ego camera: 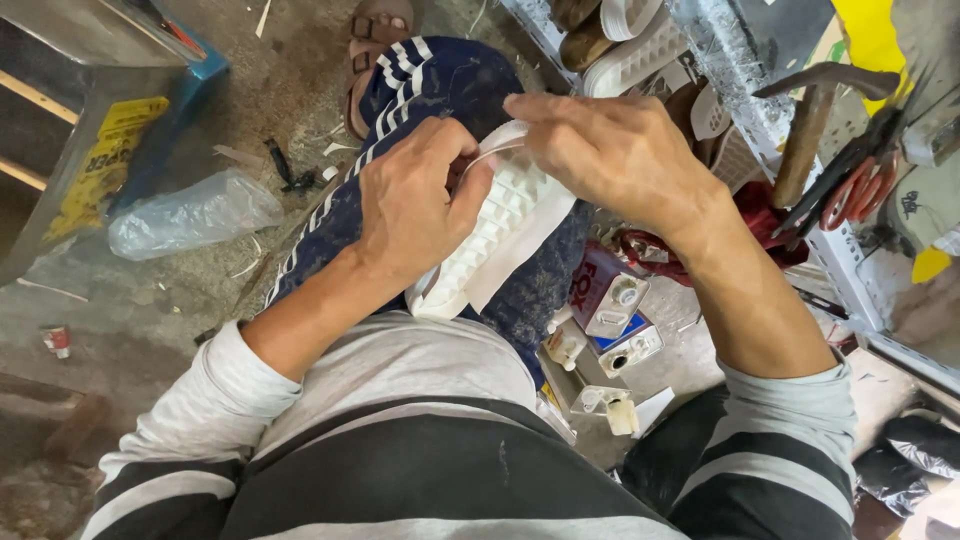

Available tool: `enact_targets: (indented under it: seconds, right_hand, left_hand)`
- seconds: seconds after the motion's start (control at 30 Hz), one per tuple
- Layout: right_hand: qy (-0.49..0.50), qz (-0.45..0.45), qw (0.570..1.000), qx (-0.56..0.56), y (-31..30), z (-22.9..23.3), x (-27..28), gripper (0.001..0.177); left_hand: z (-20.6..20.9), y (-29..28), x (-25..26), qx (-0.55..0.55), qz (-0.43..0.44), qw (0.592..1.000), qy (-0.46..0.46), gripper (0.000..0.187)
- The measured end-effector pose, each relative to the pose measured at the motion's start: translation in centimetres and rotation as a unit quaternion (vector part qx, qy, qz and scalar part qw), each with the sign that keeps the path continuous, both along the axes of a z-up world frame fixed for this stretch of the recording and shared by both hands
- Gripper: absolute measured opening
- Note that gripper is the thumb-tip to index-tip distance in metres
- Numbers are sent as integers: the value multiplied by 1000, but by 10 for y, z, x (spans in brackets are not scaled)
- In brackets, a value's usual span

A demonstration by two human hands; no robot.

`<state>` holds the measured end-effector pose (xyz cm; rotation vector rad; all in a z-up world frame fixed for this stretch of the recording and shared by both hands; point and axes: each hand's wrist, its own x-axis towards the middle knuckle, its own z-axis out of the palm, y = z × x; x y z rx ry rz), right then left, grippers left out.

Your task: The person sits on the floor and applies a pink adhesive strip to the sole of a white shoe. They then pick up a shoe upper with green and red stripes and use a knife to trim the edges of the sole.

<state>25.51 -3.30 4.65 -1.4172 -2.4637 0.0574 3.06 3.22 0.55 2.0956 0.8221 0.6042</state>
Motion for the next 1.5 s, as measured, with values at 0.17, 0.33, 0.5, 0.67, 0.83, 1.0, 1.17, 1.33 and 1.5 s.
enact_targets:
  seconds: [0.17,0.33,0.5,0.67,0.83,1.0,1.17,1.33,1.5]
  right_hand:
    - [-59,21,997,52,3,8,-2,17]
    - [-63,0,996,62,1,10,-5,2]
    - [-42,-59,997,30,-3,4,-8,6]
    - [32,-76,996,-38,0,9,-10,6]
    - [83,-104,987,-95,0,8,-10,12]
    - [95,-96,988,-75,2,12,-8,12]
    - [110,-102,985,-90,2,13,-11,12]
    - [114,-114,980,-114,4,23,-11,7]
    - [337,-279,878,-192,-32,32,-13,36]
  left_hand:
    - [1,2,2,2,2,1000,-7,13]
    - [3,3,2,9,2,1000,4,17]
    - [4,4,0,21,-14,1000,1,25]
    - [4,12,-1,-128,-22,991,-13,17]
    - [-8,13,-8,-245,-14,967,-73,28]
    - [-12,19,-13,67,-78,989,-109,11]
    - [5,24,-3,76,-74,987,-123,20]
    - [6,37,19,50,-162,977,-132,22]
    - [-3,45,22,59,-192,969,-142,12]
